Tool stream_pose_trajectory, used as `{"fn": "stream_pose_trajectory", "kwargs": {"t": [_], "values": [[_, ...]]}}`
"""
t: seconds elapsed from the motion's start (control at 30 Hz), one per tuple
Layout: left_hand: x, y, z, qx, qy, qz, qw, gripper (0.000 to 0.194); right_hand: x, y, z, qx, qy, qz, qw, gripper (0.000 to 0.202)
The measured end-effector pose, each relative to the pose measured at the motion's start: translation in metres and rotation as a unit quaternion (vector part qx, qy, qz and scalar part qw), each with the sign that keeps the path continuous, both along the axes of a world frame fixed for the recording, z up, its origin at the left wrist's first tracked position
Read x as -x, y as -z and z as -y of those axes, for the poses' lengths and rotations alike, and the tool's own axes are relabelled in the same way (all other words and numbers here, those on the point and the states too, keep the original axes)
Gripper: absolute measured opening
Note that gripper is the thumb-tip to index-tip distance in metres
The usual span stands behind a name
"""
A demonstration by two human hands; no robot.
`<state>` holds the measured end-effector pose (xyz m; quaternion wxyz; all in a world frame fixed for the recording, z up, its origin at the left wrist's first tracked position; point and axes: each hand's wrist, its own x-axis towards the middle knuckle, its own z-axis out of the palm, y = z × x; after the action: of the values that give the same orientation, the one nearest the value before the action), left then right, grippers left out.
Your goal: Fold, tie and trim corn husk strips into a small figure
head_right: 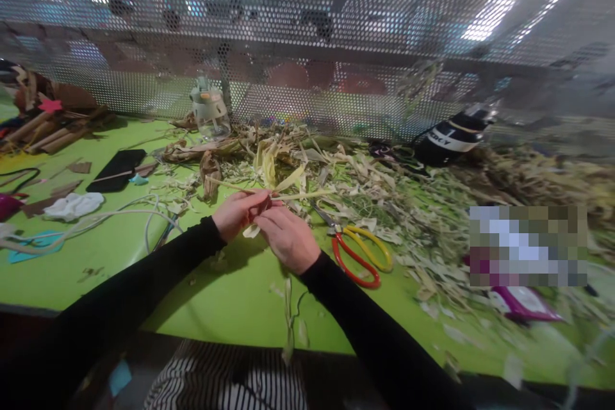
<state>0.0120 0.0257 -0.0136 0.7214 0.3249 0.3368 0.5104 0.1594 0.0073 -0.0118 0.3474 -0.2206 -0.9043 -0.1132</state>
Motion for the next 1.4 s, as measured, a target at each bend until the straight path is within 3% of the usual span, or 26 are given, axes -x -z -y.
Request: {"fn": "stream_pose_trajectory", "kwargs": {"t": [0.23, 0.43, 0.53, 0.6, 0.7, 0.87, 1.03, 1.17, 1.4], "values": [[-0.002, 0.000, 0.002, 0.006, -0.037, -0.004, 0.999, 0.014, -0.001, -0.002, 0.000, 0.021, -0.008, 0.006, 1.000, 0.021], [0.001, 0.001, 0.001, -0.006, -0.012, 0.011, 1.000, 0.022, -0.008, -0.002, -0.002, 0.116, -0.019, -0.102, 0.988, 0.018], [0.000, 0.002, 0.003, -0.013, 0.034, -0.026, 0.999, 0.029, -0.014, -0.004, -0.006, 0.183, 0.046, -0.221, 0.957, 0.013], [-0.001, 0.002, 0.006, -0.010, 0.065, -0.046, 0.997, 0.031, -0.018, -0.007, -0.008, 0.178, 0.119, -0.266, 0.940, 0.013], [-0.004, -0.001, 0.008, 0.007, 0.063, -0.041, 0.997, 0.029, -0.021, -0.009, -0.011, 0.125, 0.172, -0.255, 0.943, 0.013], [-0.003, -0.006, 0.010, 0.021, 0.033, -0.025, 0.999, 0.021, -0.021, -0.007, -0.012, 0.106, 0.172, -0.223, 0.954, 0.015], [0.000, -0.014, 0.010, 0.001, 0.038, -0.085, 0.996, 0.019, -0.018, -0.006, -0.010, 0.171, 0.182, -0.178, 0.952, 0.022], [-0.002, -0.019, 0.012, -0.048, 0.046, -0.159, 0.985, 0.022, -0.015, -0.006, -0.008, 0.219, 0.202, -0.201, 0.933, 0.025], [-0.003, -0.019, 0.014, -0.060, 0.043, -0.176, 0.982, 0.018, -0.013, -0.002, -0.007, 0.269, 0.223, -0.226, 0.909, 0.028]]}}
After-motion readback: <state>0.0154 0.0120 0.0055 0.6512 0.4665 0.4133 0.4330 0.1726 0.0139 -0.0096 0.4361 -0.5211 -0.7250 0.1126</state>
